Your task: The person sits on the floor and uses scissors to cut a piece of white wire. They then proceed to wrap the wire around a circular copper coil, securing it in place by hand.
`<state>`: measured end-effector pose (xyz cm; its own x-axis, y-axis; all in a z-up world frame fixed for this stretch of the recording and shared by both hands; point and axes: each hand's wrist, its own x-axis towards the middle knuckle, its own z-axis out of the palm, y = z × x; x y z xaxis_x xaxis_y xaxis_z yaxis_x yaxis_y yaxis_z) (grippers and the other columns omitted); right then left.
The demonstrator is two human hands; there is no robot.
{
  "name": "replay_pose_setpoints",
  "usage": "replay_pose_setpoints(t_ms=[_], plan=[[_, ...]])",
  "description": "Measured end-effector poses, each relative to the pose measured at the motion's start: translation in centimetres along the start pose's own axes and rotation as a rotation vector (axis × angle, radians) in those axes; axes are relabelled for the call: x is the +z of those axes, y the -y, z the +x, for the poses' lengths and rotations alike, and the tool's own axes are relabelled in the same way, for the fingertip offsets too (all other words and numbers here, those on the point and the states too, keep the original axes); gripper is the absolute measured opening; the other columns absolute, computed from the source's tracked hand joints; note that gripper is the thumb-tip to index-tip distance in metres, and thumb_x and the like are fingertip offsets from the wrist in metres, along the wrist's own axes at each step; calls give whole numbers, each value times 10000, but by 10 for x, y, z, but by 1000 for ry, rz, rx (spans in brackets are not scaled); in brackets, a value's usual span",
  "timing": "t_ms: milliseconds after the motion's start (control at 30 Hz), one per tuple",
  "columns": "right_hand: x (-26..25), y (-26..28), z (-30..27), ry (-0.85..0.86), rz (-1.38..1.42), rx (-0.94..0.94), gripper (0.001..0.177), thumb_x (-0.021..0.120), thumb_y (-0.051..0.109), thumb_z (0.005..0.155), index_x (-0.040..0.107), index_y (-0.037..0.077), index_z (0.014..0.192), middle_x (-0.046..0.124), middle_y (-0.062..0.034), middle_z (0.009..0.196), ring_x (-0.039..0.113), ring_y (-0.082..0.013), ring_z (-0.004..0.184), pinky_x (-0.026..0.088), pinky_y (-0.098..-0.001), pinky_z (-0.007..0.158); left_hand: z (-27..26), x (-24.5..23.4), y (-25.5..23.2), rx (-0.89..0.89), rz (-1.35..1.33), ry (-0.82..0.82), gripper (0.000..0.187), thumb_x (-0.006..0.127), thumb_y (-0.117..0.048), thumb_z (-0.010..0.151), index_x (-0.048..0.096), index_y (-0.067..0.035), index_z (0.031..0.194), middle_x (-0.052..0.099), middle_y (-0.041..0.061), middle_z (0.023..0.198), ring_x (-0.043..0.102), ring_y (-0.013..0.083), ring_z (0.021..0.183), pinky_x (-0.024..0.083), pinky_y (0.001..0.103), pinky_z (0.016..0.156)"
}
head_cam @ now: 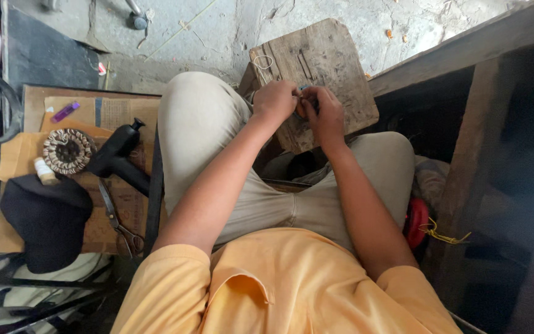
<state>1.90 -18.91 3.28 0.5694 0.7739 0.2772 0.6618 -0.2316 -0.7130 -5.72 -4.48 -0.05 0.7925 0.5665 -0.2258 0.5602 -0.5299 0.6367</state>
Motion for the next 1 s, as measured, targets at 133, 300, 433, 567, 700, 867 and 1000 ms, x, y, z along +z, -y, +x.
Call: replay_pose_setpoints(t_ms=[133,300,433,567,700,867,1000], plan=[[2,-6,-1,-4,50,21,299,803,28,868,664,31,1132,736,-121,1005,734,-278,922,564,-376,803,-1,-3,-1,-59,-8,17,165,763,-267,819,802,-241,977,761,102,952,721,330,938,562,487,813],[8,-10,2,6,87,82,343,836,89,873,654,45,1161,750,-80,958,740,-211,851,570,-343,765,-4,-9,-4,-51,22,36,187,781,-290,823,798,-215,993,761,117,972,718,335,960,564,478,826],[10,-11,2,-7,81,83,393,845,116,871,617,42,1184,754,-71,971,712,-204,795,560,-336,716,-8,-9,-5,-59,-12,12,180,787,-292,826,795,-200,980,765,117,966,726,323,961,572,453,843],[9,-11,1,-13,73,100,395,841,121,882,598,39,1182,756,-64,965,717,-201,788,562,-334,710,-5,-3,-1,-41,-54,-23,183,780,-258,817,736,-158,964,758,108,937,723,317,946,566,458,807],[8,-11,0,-15,79,75,431,836,110,885,559,20,1203,751,-72,998,719,-199,786,560,-322,685,3,7,6,-79,-110,-18,175,784,-226,789,730,-154,939,751,120,934,709,333,947,558,467,793],[10,-13,-1,-1,103,122,404,838,94,866,563,37,1157,763,-58,965,724,-189,761,559,-317,671,5,14,8,-42,-119,-57,168,783,-217,779,743,-161,933,753,136,907,717,346,928,565,474,801],[10,-14,-1,-8,116,100,396,820,80,876,556,37,1169,763,-61,973,729,-188,775,557,-318,678,0,10,4,27,-97,-63,144,765,-208,802,752,-172,941,749,148,886,721,355,910,573,480,795]])
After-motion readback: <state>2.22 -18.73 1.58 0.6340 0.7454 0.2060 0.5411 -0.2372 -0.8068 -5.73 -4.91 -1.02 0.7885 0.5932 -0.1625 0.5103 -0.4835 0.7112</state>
